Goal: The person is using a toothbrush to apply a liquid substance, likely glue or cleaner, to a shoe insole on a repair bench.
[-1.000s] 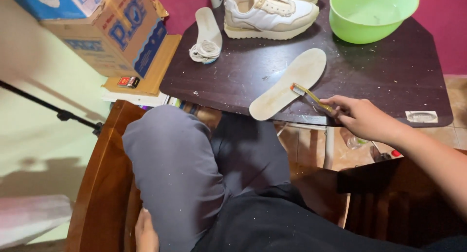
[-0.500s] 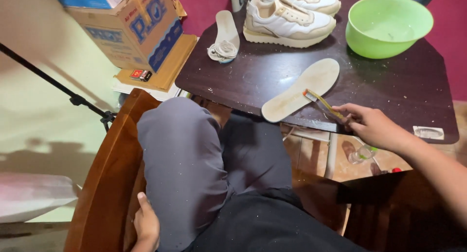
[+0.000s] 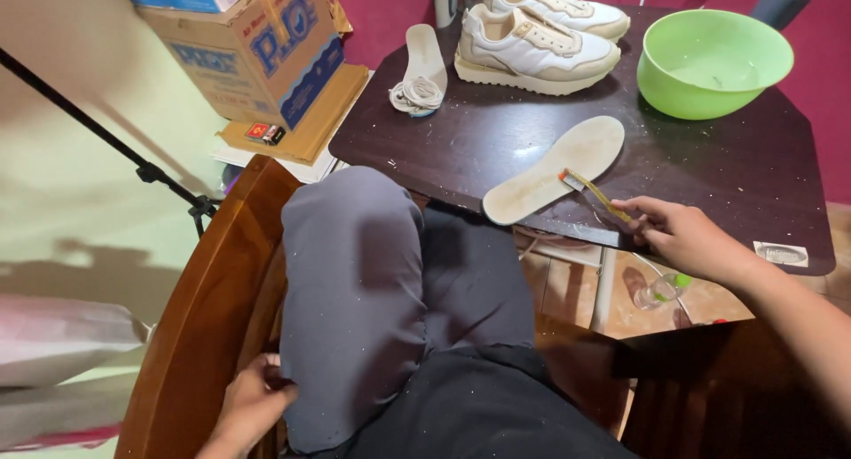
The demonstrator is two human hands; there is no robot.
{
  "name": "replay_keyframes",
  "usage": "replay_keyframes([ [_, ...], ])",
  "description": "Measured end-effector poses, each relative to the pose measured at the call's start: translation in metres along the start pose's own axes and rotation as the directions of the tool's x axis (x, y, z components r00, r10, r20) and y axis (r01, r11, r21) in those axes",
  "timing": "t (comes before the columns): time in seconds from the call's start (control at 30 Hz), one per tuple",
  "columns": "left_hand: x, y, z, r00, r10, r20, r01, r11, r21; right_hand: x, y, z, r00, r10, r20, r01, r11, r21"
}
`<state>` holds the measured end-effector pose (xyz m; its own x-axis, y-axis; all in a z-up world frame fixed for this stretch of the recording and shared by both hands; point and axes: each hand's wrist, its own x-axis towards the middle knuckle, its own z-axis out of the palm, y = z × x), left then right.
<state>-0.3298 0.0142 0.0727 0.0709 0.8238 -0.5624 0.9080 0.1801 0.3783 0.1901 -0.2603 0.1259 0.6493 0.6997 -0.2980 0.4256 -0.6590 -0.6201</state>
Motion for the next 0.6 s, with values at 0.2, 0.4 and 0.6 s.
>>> replay_keyframes([
  [0.2, 0.005, -0.01, -0.002, 0.996, 0.084, 0.028, -0.083, 0.996, -0.045, 0.006, 0.008, 0.001, 0.997, -0.073, -0.015, 0.072, 0.997, -0.03],
  [0.4, 0.042, -0.027, 0.017, 0.976, 0.14, 0.165, 0.011, 0.729, -0.685, 0.005, 0.006, -0.001, 1.0, -0.007, -0.004, 0.007, 0.997, -0.079],
  [0.6, 0.023, -0.011, 0.007, 0.95, 0.008, 0.313, 0.167, 0.832, -0.529, 0.006, 0.009, -0.001, 1.0, -0.022, -0.007, 0.021, 0.997, -0.075],
])
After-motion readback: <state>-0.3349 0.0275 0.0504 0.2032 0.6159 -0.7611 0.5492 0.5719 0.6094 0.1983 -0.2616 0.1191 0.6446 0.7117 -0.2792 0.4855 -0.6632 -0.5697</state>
